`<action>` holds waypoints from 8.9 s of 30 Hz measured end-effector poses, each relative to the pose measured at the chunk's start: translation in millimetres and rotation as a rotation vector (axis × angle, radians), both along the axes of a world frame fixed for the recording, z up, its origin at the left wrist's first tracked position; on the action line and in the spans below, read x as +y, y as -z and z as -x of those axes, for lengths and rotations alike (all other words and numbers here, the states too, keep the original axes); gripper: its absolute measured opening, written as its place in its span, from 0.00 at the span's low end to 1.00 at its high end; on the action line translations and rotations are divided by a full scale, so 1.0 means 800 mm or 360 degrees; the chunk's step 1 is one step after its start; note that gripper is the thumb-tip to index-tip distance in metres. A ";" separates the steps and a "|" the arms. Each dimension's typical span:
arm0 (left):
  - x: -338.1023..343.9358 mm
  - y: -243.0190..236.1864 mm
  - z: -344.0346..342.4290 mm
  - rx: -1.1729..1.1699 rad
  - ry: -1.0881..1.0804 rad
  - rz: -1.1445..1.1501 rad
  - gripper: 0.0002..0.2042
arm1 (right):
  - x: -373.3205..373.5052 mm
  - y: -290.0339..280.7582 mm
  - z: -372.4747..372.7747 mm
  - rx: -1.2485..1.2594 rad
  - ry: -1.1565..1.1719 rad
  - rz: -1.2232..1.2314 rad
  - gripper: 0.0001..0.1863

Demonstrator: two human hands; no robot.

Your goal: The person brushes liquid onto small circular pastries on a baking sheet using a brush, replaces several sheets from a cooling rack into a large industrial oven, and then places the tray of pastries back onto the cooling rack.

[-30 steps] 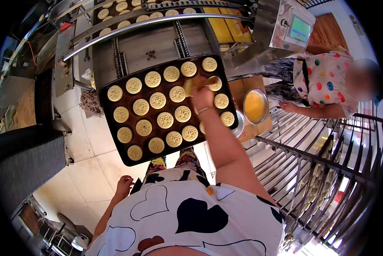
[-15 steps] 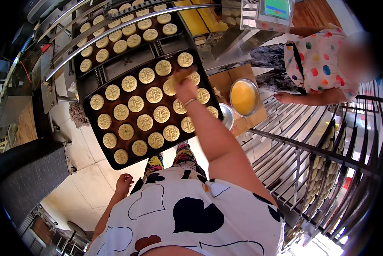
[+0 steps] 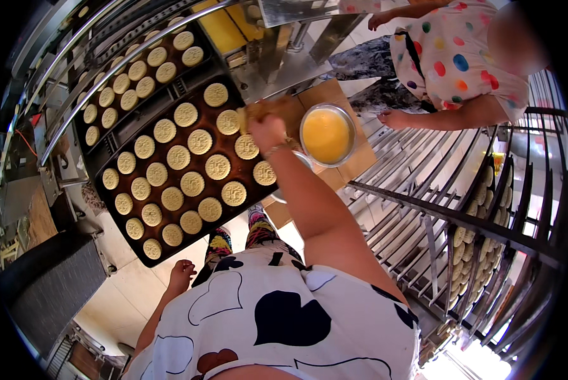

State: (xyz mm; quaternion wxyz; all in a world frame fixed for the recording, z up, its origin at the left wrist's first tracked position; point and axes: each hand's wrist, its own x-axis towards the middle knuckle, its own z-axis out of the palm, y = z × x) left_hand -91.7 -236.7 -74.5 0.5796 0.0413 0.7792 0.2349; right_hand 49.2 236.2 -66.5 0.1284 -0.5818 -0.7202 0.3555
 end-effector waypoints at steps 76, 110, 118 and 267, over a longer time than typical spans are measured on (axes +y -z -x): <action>-0.188 -0.019 0.066 0.0163 -0.0350 -0.0191 0.12 | -0.348 0.033 0.184 0.0383 -0.0221 -0.0113 0.20; -0.159 -0.028 0.076 0.0137 -0.0235 -0.0157 0.13 | -0.276 0.041 -0.035 0.0448 -0.0163 0.0180 0.22; -0.214 -0.017 0.055 0.0102 -0.0487 -0.0104 0.14 | -0.192 -0.046 -0.048 0.0347 0.0326 0.0127 0.21; 0.019 -0.238 0.101 -0.0509 0.0091 -0.1415 0.16 | -0.519 -0.122 -0.379 0.0844 0.2259 0.0032 0.35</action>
